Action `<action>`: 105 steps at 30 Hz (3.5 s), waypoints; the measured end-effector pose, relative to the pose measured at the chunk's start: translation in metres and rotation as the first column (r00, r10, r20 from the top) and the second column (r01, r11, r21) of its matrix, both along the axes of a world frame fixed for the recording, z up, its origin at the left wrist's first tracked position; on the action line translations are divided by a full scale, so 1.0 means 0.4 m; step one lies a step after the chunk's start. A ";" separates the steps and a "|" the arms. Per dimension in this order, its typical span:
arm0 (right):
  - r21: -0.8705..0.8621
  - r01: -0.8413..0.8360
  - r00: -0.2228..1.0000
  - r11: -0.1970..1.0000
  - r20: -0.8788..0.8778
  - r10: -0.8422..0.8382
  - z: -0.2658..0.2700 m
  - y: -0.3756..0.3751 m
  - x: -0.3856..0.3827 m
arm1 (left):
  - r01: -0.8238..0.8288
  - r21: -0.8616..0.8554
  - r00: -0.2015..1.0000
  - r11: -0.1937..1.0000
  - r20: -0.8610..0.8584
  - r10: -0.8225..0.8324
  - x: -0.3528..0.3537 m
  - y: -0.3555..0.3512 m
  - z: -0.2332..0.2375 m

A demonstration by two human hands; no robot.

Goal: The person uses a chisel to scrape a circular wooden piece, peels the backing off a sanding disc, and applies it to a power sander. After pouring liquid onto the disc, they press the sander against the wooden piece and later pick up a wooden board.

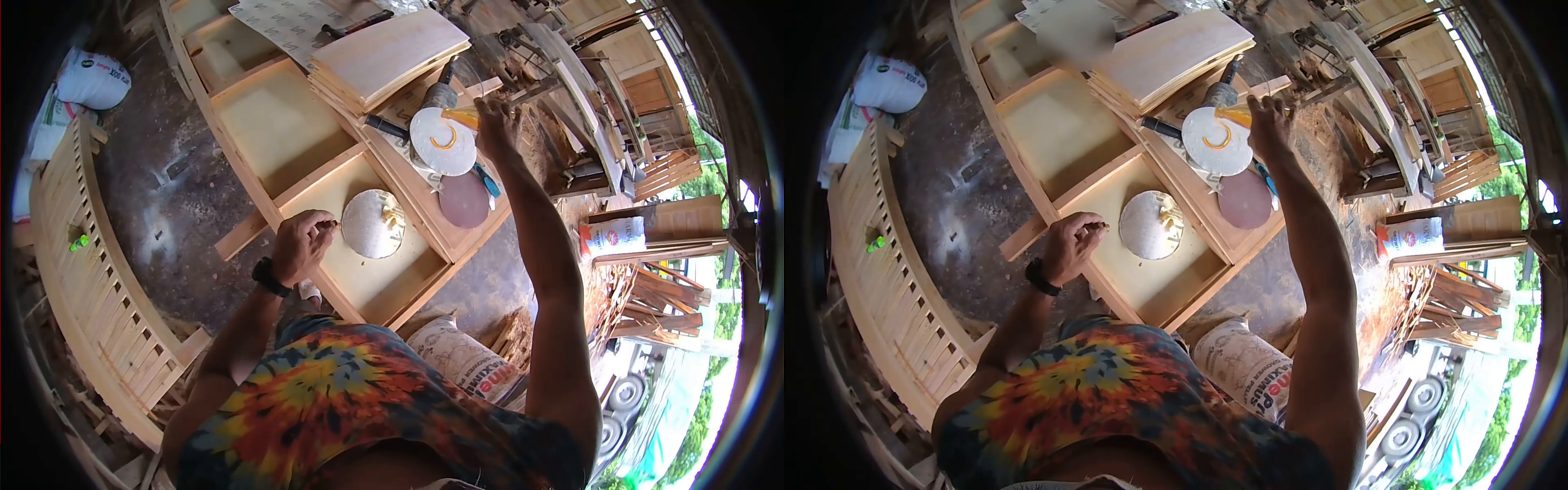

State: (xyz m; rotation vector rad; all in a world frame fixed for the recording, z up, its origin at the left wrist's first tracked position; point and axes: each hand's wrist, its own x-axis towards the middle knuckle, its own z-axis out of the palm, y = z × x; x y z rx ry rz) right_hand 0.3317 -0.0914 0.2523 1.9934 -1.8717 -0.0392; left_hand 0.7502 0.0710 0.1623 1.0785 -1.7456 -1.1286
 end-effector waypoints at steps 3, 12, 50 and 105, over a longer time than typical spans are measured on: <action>-0.021 -0.055 0.998 0.998 0.015 0.056 0.013 0.044 0.041 | -0.003 -0.042 1.000 0.999 0.001 0.003 -0.006 -0.010 -0.001; 0.058 -0.072 0.994 0.996 0.089 0.067 0.019 0.227 -0.015 | 0.033 0.022 0.999 0.999 -0.009 -0.033 -0.029 -0.001 0.002; -0.282 0.183 0.750 0.942 0.660 0.051 0.029 0.256 -0.029 | 0.236 -0.400 0.972 0.886 0.102 -0.213 -0.593 -0.504 0.119; -0.010 -0.153 0.429 0.988 0.900 0.075 -0.198 0.737 0.341 | 0.137 0.248 0.977 0.959 0.126 -0.172 -0.178 0.108 0.084</action>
